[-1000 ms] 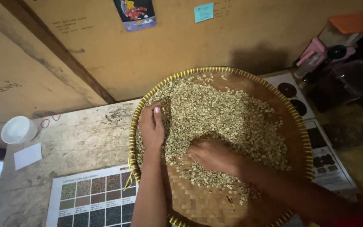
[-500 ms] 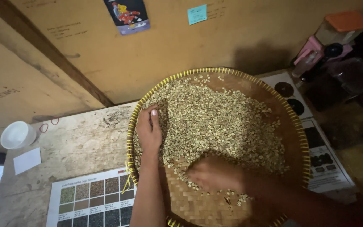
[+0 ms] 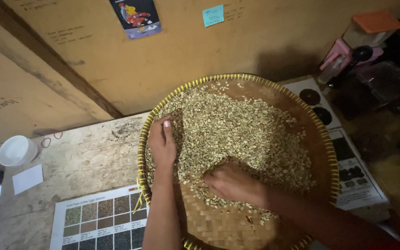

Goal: Sorting green coffee beans in a woven tray to identify and remove defects

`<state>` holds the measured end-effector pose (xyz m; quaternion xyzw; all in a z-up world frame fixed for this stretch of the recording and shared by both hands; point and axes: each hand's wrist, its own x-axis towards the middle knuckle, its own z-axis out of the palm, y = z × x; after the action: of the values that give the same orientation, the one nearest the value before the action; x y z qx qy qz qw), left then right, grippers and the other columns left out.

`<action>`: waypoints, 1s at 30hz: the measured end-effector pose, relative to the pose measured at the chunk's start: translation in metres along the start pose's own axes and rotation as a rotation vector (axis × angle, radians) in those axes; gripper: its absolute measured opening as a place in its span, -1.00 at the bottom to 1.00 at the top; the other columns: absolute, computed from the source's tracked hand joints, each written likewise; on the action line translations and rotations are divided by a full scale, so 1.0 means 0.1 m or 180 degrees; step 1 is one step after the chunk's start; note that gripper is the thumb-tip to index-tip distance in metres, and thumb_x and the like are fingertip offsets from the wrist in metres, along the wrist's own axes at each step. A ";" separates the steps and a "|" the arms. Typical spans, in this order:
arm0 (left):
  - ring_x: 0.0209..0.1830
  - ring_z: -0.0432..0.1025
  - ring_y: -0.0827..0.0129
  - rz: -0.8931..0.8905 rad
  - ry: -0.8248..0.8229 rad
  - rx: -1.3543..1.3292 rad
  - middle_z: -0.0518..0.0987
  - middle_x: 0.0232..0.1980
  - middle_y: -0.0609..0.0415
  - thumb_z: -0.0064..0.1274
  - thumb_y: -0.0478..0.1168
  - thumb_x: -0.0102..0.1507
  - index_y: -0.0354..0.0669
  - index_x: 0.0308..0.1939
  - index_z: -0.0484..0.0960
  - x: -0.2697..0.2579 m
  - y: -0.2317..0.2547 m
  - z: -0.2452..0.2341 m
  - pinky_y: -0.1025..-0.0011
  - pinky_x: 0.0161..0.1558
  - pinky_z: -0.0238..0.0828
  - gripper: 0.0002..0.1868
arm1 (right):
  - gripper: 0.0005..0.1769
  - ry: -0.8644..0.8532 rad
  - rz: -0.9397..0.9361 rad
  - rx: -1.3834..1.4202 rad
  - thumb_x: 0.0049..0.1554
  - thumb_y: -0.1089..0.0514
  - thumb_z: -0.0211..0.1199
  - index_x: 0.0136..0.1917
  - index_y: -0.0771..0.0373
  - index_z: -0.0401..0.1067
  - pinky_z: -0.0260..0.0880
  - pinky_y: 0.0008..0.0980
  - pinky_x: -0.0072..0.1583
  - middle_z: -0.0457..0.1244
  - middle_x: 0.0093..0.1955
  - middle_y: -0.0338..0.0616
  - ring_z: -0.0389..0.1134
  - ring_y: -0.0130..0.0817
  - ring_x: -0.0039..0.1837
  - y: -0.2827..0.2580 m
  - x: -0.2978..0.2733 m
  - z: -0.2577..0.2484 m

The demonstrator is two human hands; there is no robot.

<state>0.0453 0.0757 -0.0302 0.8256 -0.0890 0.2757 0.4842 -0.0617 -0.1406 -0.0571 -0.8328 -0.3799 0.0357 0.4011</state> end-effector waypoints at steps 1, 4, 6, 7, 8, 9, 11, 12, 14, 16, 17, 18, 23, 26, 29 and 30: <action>-0.06 0.53 -0.03 -0.0001 0.0005 -0.0003 0.62 -0.08 -0.11 -0.22 -0.17 0.53 -0.17 0.11 0.64 0.02 0.00 0.00 0.11 0.06 0.42 -0.69 | -0.88 -0.0004 -0.0001 -0.0004 0.27 0.14 0.11 -0.12 0.16 0.33 0.34 -0.35 -0.37 0.17 -0.56 0.03 0.20 -0.17 -0.55 0.10 -0.01 0.08; 0.00 0.52 -0.11 0.0033 -0.0001 -0.0011 0.63 -0.04 -0.15 -0.17 -0.17 0.51 -0.18 0.12 0.63 -0.01 -0.02 0.00 0.08 0.09 0.41 -0.71 | -0.89 -0.0193 -0.0148 -0.1162 0.14 0.04 0.19 -0.14 0.08 0.37 0.39 -0.07 -0.37 0.28 -0.51 -0.01 0.40 0.02 -0.44 0.20 -0.01 0.20; 0.06 0.52 -0.09 -0.0017 0.0034 -0.0042 0.64 0.01 -0.15 -0.17 -0.18 0.51 -0.16 0.13 0.64 -0.02 -0.07 0.03 0.08 0.14 0.39 -0.72 | -0.89 -0.0226 -0.0140 -0.0481 0.17 0.23 0.13 -0.06 0.13 0.47 0.39 -0.26 -0.35 0.27 -0.50 -0.07 0.32 -0.11 -0.48 0.01 0.12 0.06; 0.06 0.52 -0.09 -0.0012 0.0042 -0.0051 0.64 0.01 -0.15 -0.17 -0.18 0.51 -0.16 0.13 0.64 -0.01 -0.06 0.03 0.08 0.14 0.39 -0.72 | -0.89 -0.0228 -0.0142 -0.0493 0.17 0.23 0.13 -0.06 0.13 0.47 0.39 -0.26 -0.35 0.27 -0.50 -0.07 0.32 -0.11 -0.48 -0.04 0.20 0.03; 0.08 0.52 -0.08 -0.0024 0.0040 -0.0068 0.65 0.03 -0.14 -0.17 -0.19 0.51 -0.15 0.13 0.64 -0.01 -0.04 0.02 0.08 0.15 0.39 -0.72 | -0.87 -0.0279 -0.0218 -0.0555 0.18 0.25 0.12 -0.05 0.20 0.49 0.41 -0.29 -0.32 0.29 -0.47 -0.04 0.33 -0.14 -0.46 -0.09 0.27 0.01; 0.09 0.52 -0.08 -0.0036 0.0038 -0.0085 0.65 0.04 -0.14 -0.18 -0.19 0.51 -0.15 0.13 0.63 -0.01 -0.03 0.01 0.08 0.16 0.39 -0.72 | -0.85 -0.0330 -0.0294 -0.0616 0.20 0.28 0.12 -0.04 0.26 0.51 0.43 -0.32 -0.29 0.30 -0.45 -0.02 0.33 -0.17 -0.45 -0.15 0.34 -0.01; 0.09 0.52 -0.12 -0.0014 0.0049 -0.0101 0.65 0.04 -0.18 -0.17 -0.20 0.50 -0.18 0.12 0.63 -0.01 0.01 -0.01 0.05 0.15 0.39 -0.73 | -0.89 -0.0321 -0.0423 -0.0585 0.19 0.28 0.16 -0.04 0.24 0.50 0.39 -0.33 -0.32 0.28 -0.47 -0.08 0.32 -0.19 -0.46 0.15 0.36 0.24; 0.09 0.51 -0.17 0.0005 0.0053 -0.0108 0.64 0.03 -0.21 -0.16 -0.21 0.50 -0.22 0.10 0.63 -0.01 0.03 -0.03 0.03 0.15 0.39 -0.73 | -0.92 -0.0309 -0.0551 -0.0543 0.18 0.28 0.20 -0.05 0.21 0.48 0.35 -0.33 -0.36 0.26 -0.49 -0.14 0.31 -0.21 -0.48 0.29 0.38 0.37; 0.09 0.52 -0.12 -0.0016 0.0070 -0.0089 0.65 0.03 -0.18 -0.16 -0.20 0.50 -0.20 0.10 0.64 0.00 -0.02 -0.02 0.05 0.16 0.39 -0.73 | -0.87 -0.0241 -0.0656 -0.0721 0.15 0.29 0.21 0.00 0.22 0.48 0.36 -0.20 -0.35 0.28 -0.46 -0.06 0.34 -0.11 -0.46 0.39 0.42 0.46; 0.10 0.52 -0.08 -0.0038 0.0075 -0.0081 0.66 0.03 -0.14 -0.16 -0.19 0.50 -0.17 0.10 0.64 -0.01 -0.04 -0.02 0.07 0.18 0.39 -0.73 | -0.81 -0.0166 -0.0746 -0.0902 0.12 0.31 0.21 0.04 0.22 0.47 0.38 -0.06 -0.35 0.29 -0.43 0.02 0.36 0.00 -0.43 0.49 0.42 0.56; 0.11 0.52 -0.07 -0.0109 0.0036 -0.0103 0.66 0.04 -0.14 -0.17 -0.17 0.50 -0.15 0.12 0.64 -0.01 -0.03 -0.02 0.08 0.19 0.38 -0.72 | -0.81 -0.0246 -0.0674 -0.0940 0.11 0.25 0.20 0.04 0.20 0.45 0.40 -0.04 -0.31 0.30 -0.42 0.05 0.39 0.03 -0.40 0.54 0.41 0.60; 0.11 0.52 -0.06 -0.0184 -0.0001 -0.0124 0.65 0.05 -0.13 -0.19 -0.14 0.50 -0.13 0.13 0.63 -0.02 -0.02 -0.02 0.08 0.20 0.38 -0.70 | -0.80 -0.0330 -0.0602 -0.0975 0.11 0.18 0.19 0.04 0.17 0.42 0.43 -0.02 -0.28 0.32 -0.41 0.07 0.41 0.05 -0.37 0.59 0.38 0.64; 0.07 0.53 -0.09 -0.0097 0.0032 -0.0124 0.65 0.01 -0.15 -0.18 -0.15 0.51 -0.15 0.12 0.64 -0.01 -0.09 0.04 0.07 0.16 0.40 -0.71 | -0.72 -0.0570 -0.0215 -0.1008 0.15 0.29 0.09 0.13 0.44 0.39 0.39 -0.04 -0.29 0.35 -0.39 0.17 0.41 0.04 -0.40 0.02 0.44 0.27; 0.01 0.54 -0.04 -0.0142 0.0070 -0.0102 0.66 -0.03 -0.11 -0.19 -0.14 0.51 -0.11 0.13 0.64 0.00 -0.07 0.03 0.09 0.12 0.42 -0.70 | -0.67 -0.0707 -0.0087 -0.0908 0.16 0.31 0.05 0.18 0.49 0.33 0.38 0.01 -0.28 0.36 -0.36 0.22 0.42 0.10 -0.37 -0.16 0.40 0.14; -0.05 0.55 0.04 -0.0259 0.0047 -0.0058 0.65 -0.07 -0.04 -0.23 -0.09 0.53 -0.05 0.15 0.65 0.01 -0.07 0.02 0.13 0.07 0.44 -0.66 | -0.68 -0.0834 0.0332 -0.0646 0.28 0.20 -0.08 0.19 0.46 0.30 0.23 -0.06 -0.38 0.30 -0.41 0.09 0.28 -0.03 -0.46 -0.18 0.43 0.10; -0.09 0.55 0.07 -0.0326 0.0019 -0.0026 0.65 -0.08 -0.04 -0.25 -0.05 0.54 -0.04 0.16 0.65 0.00 -0.08 0.02 0.15 0.04 0.44 -0.64 | -0.64 -0.0923 0.0832 -0.0282 0.41 0.10 -0.21 0.20 0.40 0.29 0.10 -0.17 -0.47 0.24 -0.47 -0.05 0.14 -0.21 -0.55 -0.19 0.45 0.10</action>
<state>0.0492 0.0783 -0.0374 0.8263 -0.0463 0.2526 0.5013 -0.0452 -0.0968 -0.0394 -0.8780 -0.3236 0.1903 0.2971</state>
